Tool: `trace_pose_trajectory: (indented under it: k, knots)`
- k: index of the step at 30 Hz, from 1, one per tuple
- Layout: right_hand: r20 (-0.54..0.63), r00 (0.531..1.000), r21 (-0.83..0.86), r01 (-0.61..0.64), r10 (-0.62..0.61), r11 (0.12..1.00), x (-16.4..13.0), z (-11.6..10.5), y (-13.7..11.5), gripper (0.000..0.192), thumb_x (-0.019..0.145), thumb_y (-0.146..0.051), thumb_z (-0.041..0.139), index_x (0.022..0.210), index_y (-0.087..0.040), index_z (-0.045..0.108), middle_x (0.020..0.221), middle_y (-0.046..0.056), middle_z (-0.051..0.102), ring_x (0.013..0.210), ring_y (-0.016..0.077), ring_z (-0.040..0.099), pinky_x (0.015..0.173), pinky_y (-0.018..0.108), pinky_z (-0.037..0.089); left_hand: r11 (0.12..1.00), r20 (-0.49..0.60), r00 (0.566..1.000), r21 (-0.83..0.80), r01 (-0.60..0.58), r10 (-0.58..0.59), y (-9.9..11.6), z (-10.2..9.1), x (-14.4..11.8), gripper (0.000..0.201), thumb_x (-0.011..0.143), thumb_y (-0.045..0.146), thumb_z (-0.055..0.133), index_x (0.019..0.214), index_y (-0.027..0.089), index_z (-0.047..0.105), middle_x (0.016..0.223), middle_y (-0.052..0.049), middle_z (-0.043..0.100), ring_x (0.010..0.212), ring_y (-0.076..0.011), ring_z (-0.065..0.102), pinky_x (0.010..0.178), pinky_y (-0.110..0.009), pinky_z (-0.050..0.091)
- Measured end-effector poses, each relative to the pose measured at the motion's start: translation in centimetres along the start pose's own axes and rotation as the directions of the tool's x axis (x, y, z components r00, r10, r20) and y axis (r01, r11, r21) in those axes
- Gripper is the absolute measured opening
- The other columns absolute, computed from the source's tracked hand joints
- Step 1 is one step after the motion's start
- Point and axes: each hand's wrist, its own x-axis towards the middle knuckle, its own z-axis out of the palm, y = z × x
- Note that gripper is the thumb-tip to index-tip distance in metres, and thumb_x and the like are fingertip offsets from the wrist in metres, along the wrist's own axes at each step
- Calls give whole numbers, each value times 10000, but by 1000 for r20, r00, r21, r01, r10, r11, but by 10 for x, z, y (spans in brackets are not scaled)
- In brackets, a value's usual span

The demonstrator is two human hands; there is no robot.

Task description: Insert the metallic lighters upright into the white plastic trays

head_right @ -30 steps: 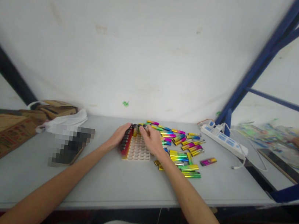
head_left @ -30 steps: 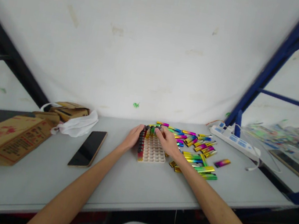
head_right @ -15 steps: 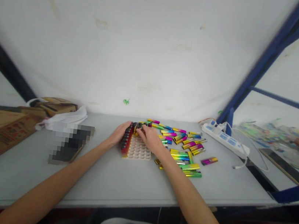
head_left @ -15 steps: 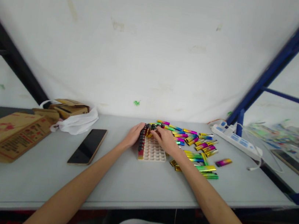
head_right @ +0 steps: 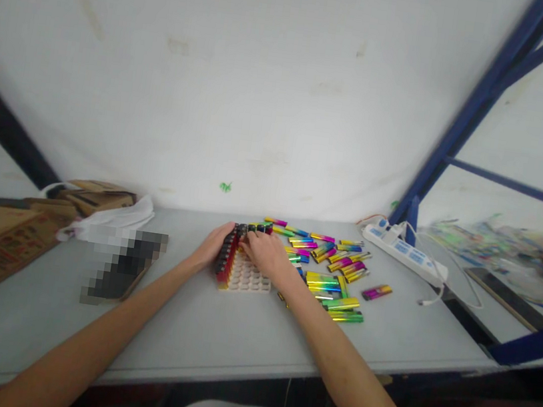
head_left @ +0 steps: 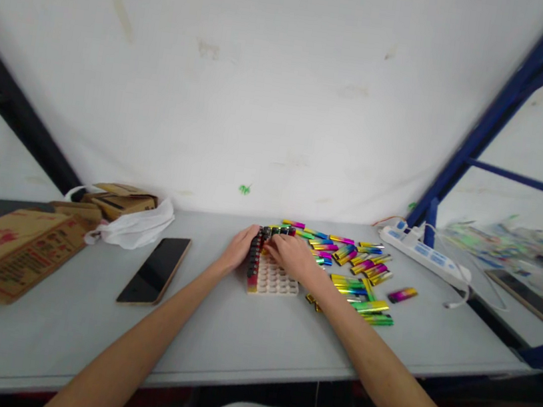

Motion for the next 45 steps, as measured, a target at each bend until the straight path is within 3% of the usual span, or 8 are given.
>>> trace_pose_trajectory:
  k: [4, 8, 14, 18, 24, 34, 39, 45]
  knots:
    - [-83, 997, 158, 6, 8, 987, -8, -10, 25, 317, 1068, -420, 508, 997, -175, 696, 945, 87, 760, 857, 201, 685, 768, 276, 444, 1000, -13, 1000, -10, 13, -13, 2, 0, -1, 516, 944, 643, 442, 901, 189, 686, 1003, -73, 752, 1041, -273, 626, 983, -388, 487]
    - [-224, 961, 204, -115, 161, 972, -16, -14, 77, 250, 1058, -297, 526, 983, -155, 717, 890, 87, 762, 791, 191, 680, 772, 278, 459, 1000, 0, 1000, -17, 20, -20, 5, 0, -3, 532, 938, 655, 444, 912, 187, 694, 1015, -74, 760, 1049, -278, 632, 993, -392, 485]
    - [-131, 964, 111, -216, 230, 970, -26, -15, 131, 116, 936, -128, 647, 980, -131, 755, 1011, 135, 775, 960, 231, 710, 907, 316, 501, 999, 1, 999, 2, 38, -38, 6, 0, -3, 542, 933, 675, 436, 900, 199, 694, 996, -63, 759, 1035, -279, 634, 968, -385, 490]
    - [-55, 965, 201, -241, 257, 949, -35, -33, 132, 128, 924, -160, 665, 1005, -148, 763, 999, 112, 789, 885, 220, 730, 852, 315, 534, 1000, -2, 1000, -6, 16, -16, 5, 0, -3, 528, 935, 663, 444, 891, 196, 686, 995, -70, 756, 1035, -283, 629, 973, -388, 484]
    - [56, 991, 358, -132, 120, 924, -56, -63, 106, 157, 937, -305, 678, 1000, -197, 773, 944, 59, 798, 842, 205, 732, 783, 302, 549, 1000, 5, 1000, -15, 14, -14, 6, 0, -3, 537, 936, 662, 436, 919, 192, 695, 1014, -66, 758, 1048, -276, 625, 991, -388, 483]
    - [38, 982, 281, -187, 183, 941, -124, -87, 120, 224, 931, -336, 602, 1016, -211, 767, 990, 75, 789, 873, 235, 735, 801, 353, 587, 1000, -1, 1000, -1, 23, -23, 4, 1, -1, 528, 941, 657, 414, 891, 198, 672, 956, -52, 747, 1015, -267, 622, 970, -384, 488]
    - [79, 975, 280, -223, 210, 934, -154, -86, 131, 274, 926, -409, 604, 1031, -216, 767, 1074, 96, 776, 926, 256, 721, 855, 392, 571, 1000, 8, 1000, 6, 11, -11, 4, 1, -1, 533, 944, 667, 420, 881, 203, 675, 950, -46, 748, 1014, -266, 629, 987, -383, 478]
    - [208, 968, 292, -197, 139, 936, -159, -67, 125, 204, 916, -373, 633, 876, -222, 765, 944, 83, 766, 868, 252, 689, 859, 387, 522, 999, -8, 1000, -31, 24, -24, 4, 2, -1, 547, 922, 695, 453, 870, 201, 682, 921, -53, 747, 1009, -279, 632, 975, -387, 486]
